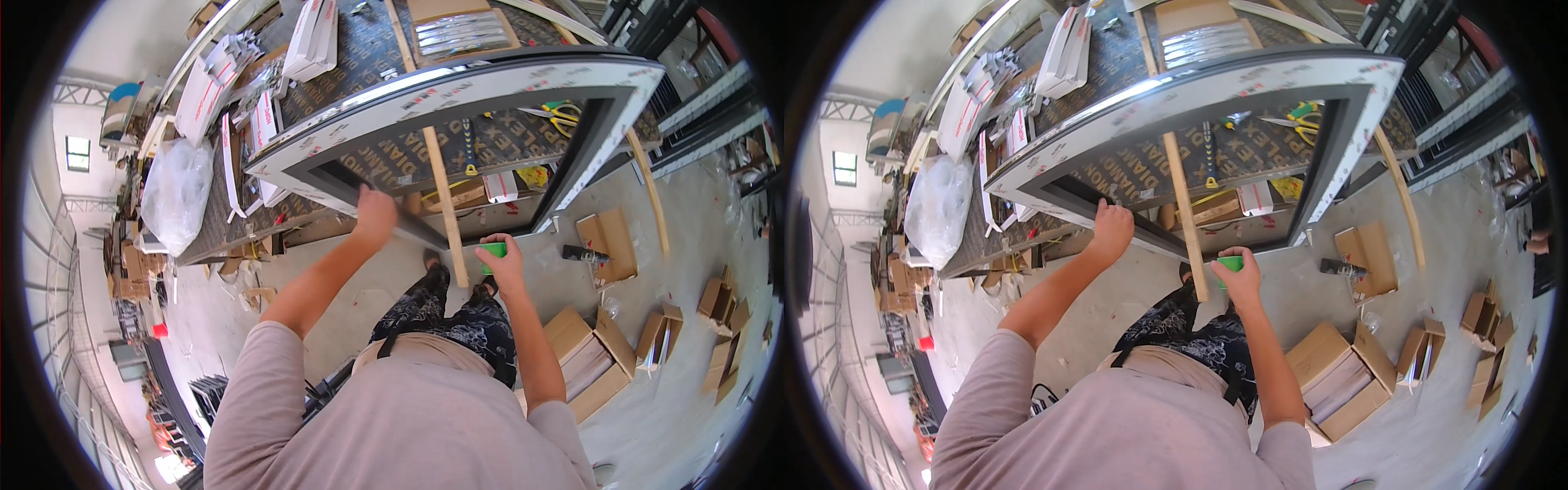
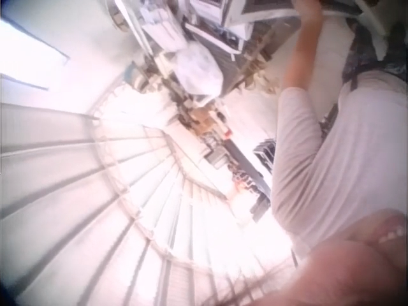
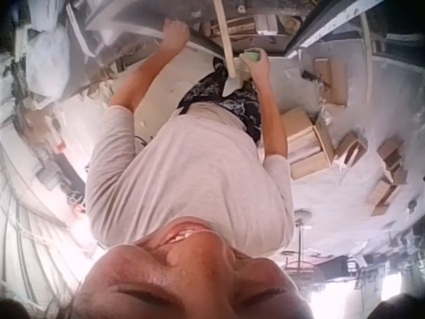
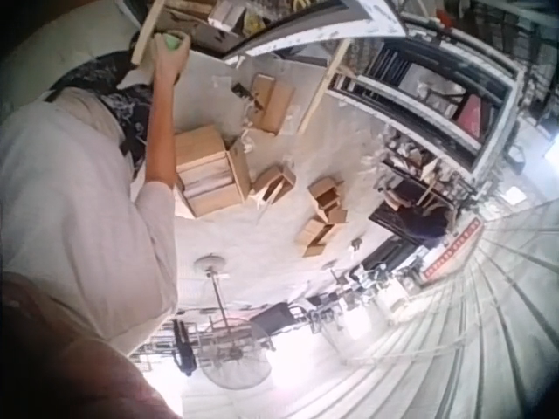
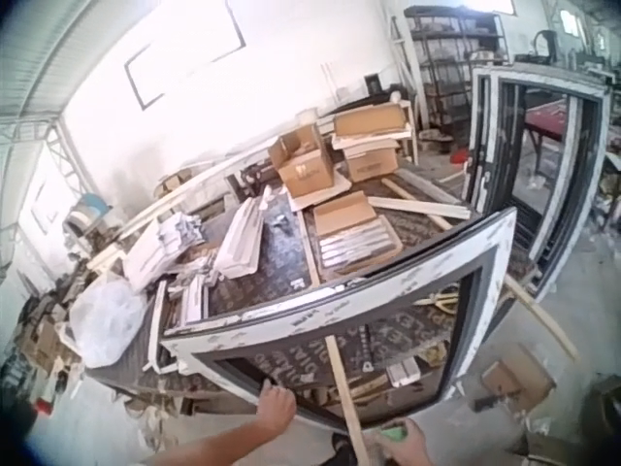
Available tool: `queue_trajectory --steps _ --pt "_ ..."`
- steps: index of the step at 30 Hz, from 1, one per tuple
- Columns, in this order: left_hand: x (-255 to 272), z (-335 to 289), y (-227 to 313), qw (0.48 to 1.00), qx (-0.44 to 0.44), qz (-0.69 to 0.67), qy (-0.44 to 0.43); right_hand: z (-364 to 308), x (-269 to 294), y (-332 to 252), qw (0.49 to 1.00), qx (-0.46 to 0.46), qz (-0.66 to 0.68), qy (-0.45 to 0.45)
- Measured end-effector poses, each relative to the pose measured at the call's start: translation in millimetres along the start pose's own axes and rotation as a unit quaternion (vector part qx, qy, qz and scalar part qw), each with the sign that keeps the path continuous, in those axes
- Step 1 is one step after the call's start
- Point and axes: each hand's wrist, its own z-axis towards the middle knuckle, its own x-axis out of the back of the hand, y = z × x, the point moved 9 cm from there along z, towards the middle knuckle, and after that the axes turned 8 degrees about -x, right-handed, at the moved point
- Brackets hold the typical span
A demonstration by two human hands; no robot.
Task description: Install hardware and trim into a metal window frame using scissors, a screwdriver, and manual force.
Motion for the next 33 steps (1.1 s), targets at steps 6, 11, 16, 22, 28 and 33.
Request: queue_trajectory --steps 6,11,16,22,28,33 --pt "-25 28 -18 0.999 0.005 -0.035 -0.017 -32 2 -33 0.901 -0.164 0.382 -0.125" --pt "4 29 10 0.974 0.003 0.087 -0.207 -55 -2 -74 0.829 -0.153 0.491 -0.221" --pt "154 6 98 0.89 -0.159 -0.42 0.074 -65 19 -78 0.903 -0.05 0.404 -0.135" --pt "168 -37 107 0.638 -0.027 -0.751 0.167 -91 22 -112 0.968 0.097 0.22 0.073" --pt "160 -59 87 0.66 0.013 -0.715 0.232 -102 -2 -106 0.974 0.122 0.157 0.107" --pt "142 -81 71 0.651 0.026 -0.709 0.268 -108 -26 -104 0.978 0.14 0.091 0.122"
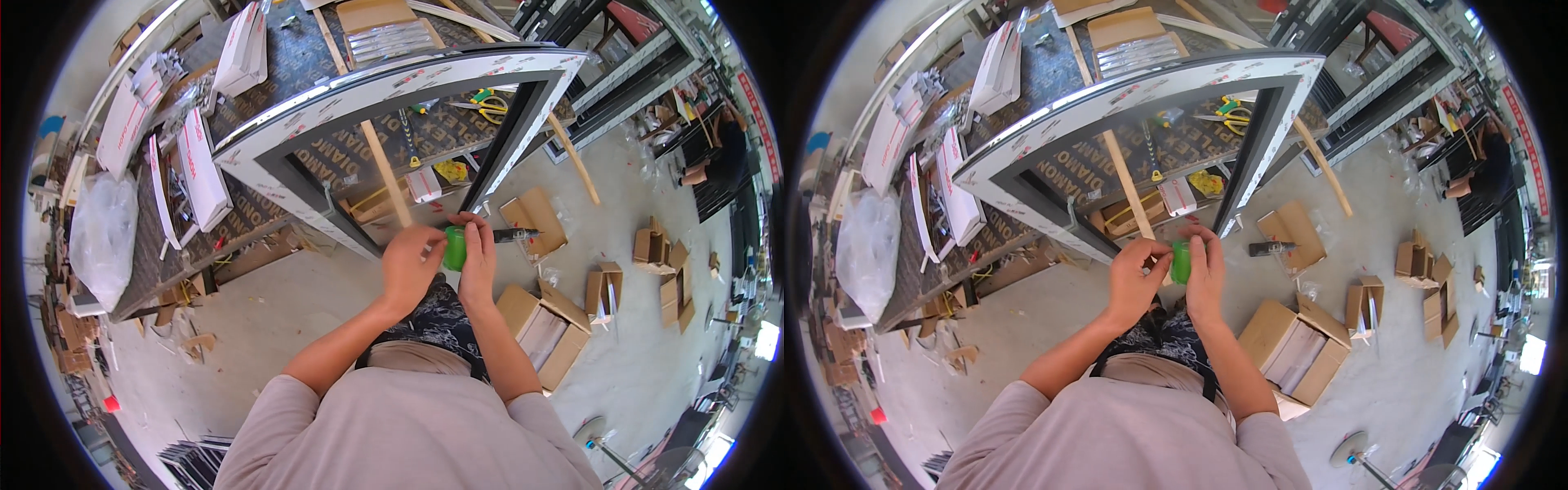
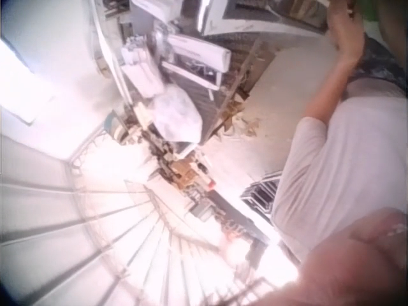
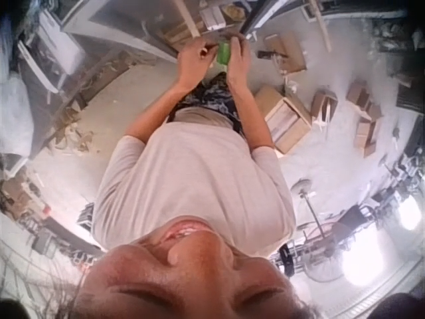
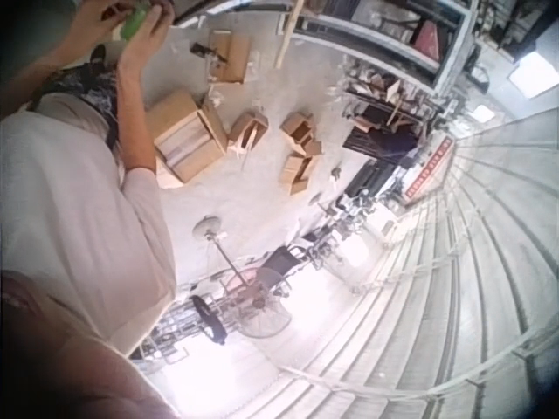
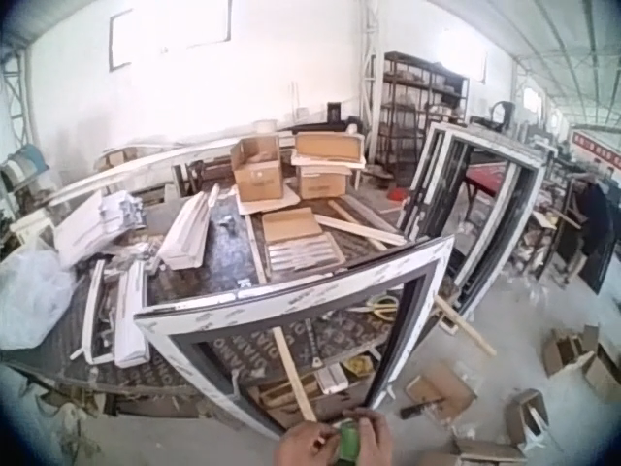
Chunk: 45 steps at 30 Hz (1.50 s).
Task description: Install hardware and trim into a metal window frame using scissors, a screwdriver, and manual force.
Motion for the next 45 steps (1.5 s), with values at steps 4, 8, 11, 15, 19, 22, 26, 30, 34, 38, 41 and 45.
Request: queue_trajectory --steps 4,8,11,15,19,22,26,30,34,38,41,45 --pt "8 -20 -29 0.995 0.08 -0.046 0.032 -6 -12 -5 1.0 -0.011 0.025 -0.008" --pt "5 -27 -35 0.989 0.098 -0.111 0.0 -9 -19 -18 1.0 0.005 0.011 -0.009" --pt "-1 -23 -31 0.992 0.086 -0.088 -0.021 -9 -13 -20 1.0 0.014 0.012 -0.016" --pt "-20 -22 -13 0.992 0.073 -0.091 -0.047 -4 9 -20 0.999 0.016 0.017 -0.026" --pt "-55 -21 3 0.963 0.085 -0.248 -0.056 11 45 -18 0.997 -0.004 0.073 -0.037" --pt "-87 -16 26 0.927 0.157 -0.338 -0.05 19 76 -19 0.974 -0.09 0.189 -0.089" --pt "-141 -11 39 0.934 0.142 -0.311 -0.106 -3 116 -7 0.829 -0.372 0.31 -0.281" --pt "-217 -26 64 0.907 0.17 -0.329 -0.201 -33 182 -17 0.78 -0.424 0.299 -0.35" --pt "-276 -28 78 0.889 0.213 -0.325 -0.241 -48 239 -3 0.745 -0.459 0.343 -0.341" --pt "-307 -23 84 0.871 0.216 -0.34 -0.281 -47 260 28 0.698 -0.472 0.376 -0.386" --pt "-314 -18 51 0.862 0.248 -0.366 -0.246 -33 268 27 0.698 -0.474 0.425 -0.327" --pt "-292 -5 -14 0.916 0.246 -0.271 -0.162 14 298 63 0.824 -0.435 0.333 -0.144"
